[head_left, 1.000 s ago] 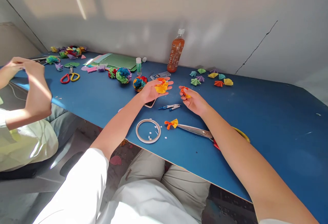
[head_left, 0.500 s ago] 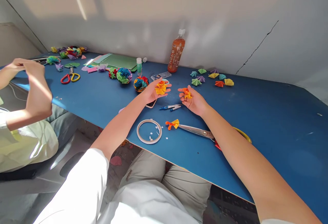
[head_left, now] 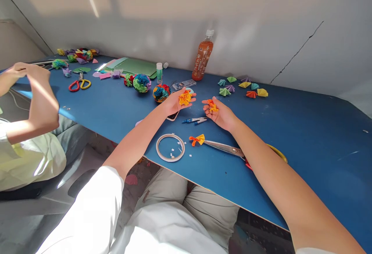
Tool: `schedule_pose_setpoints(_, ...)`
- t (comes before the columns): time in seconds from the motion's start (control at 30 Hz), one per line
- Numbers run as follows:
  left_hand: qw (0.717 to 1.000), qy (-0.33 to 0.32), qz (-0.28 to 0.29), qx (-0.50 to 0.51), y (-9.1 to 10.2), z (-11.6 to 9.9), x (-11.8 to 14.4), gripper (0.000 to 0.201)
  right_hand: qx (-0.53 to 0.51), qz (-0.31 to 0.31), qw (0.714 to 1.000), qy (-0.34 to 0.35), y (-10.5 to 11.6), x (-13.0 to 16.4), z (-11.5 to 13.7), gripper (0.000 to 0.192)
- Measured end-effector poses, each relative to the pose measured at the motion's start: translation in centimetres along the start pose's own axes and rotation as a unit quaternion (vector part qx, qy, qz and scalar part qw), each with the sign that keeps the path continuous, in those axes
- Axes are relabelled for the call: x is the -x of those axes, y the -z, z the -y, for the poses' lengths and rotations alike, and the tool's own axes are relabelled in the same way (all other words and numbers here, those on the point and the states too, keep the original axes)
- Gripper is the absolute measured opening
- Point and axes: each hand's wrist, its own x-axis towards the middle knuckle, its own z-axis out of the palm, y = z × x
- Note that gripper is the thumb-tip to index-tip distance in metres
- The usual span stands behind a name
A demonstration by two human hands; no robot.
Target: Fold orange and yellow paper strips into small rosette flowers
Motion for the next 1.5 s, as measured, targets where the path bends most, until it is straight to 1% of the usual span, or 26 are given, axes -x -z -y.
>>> schedule_pose_setpoints(0.23,0.999,0.005,0.005,-0.033,-0.21,0.04,-0.01,0.025,0.024,0.008,1.0,0.015,0.03,-0.11,-0.33,0.019)
schedule_pose_setpoints(0.33,0.999,0.006,0.012,-0.04,-0.24,0.08,0.1,0.023,0.03,0.009,0.999,0.021,0.07,-0.12,-0.41,0.017)
schedule_pose_setpoints(0.43,0.998,0.013,0.02,-0.05,-0.12,0.09,0.15,0.026,0.031,0.009,0.999,0.023,0.1,-0.14,-0.43,0.017)
schedule_pose_setpoints(0.6,0.997,0.029,0.036,-0.067,0.12,0.02,0.04,0.045,0.027,0.011,0.999,0.021,0.11,-0.18,-0.39,0.02)
schedule_pose_setpoints(0.67,0.996,0.032,0.037,-0.074,0.1,-0.01,0.04,0.049,0.025,0.011,0.999,0.019,0.1,-0.16,-0.37,0.021)
schedule_pose_setpoints(0.93,0.994,0.028,0.045,-0.092,-0.23,-0.01,0.45,0.047,0.01,0.008,1.0,0.014,0.16,0.04,-0.07,0.032)
schedule_pose_setpoints(1.17,0.994,0.019,0.049,-0.099,-0.27,-0.05,0.63,0.051,0.009,0.012,1.0,0.011,0.29,0.19,0.1,0.036)
schedule_pose_setpoints(1.27,0.994,0.016,0.053,-0.096,-0.4,-0.09,0.72,0.052,0.006,0.012,1.0,0.01,0.25,0.27,0.17,0.04)
schedule_pose_setpoints(1.5,0.994,0.029,0.038,-0.094,-0.62,0.03,0.65,0.054,0.005,0.008,1.0,0.006,0.29,0.15,0.17,0.043)
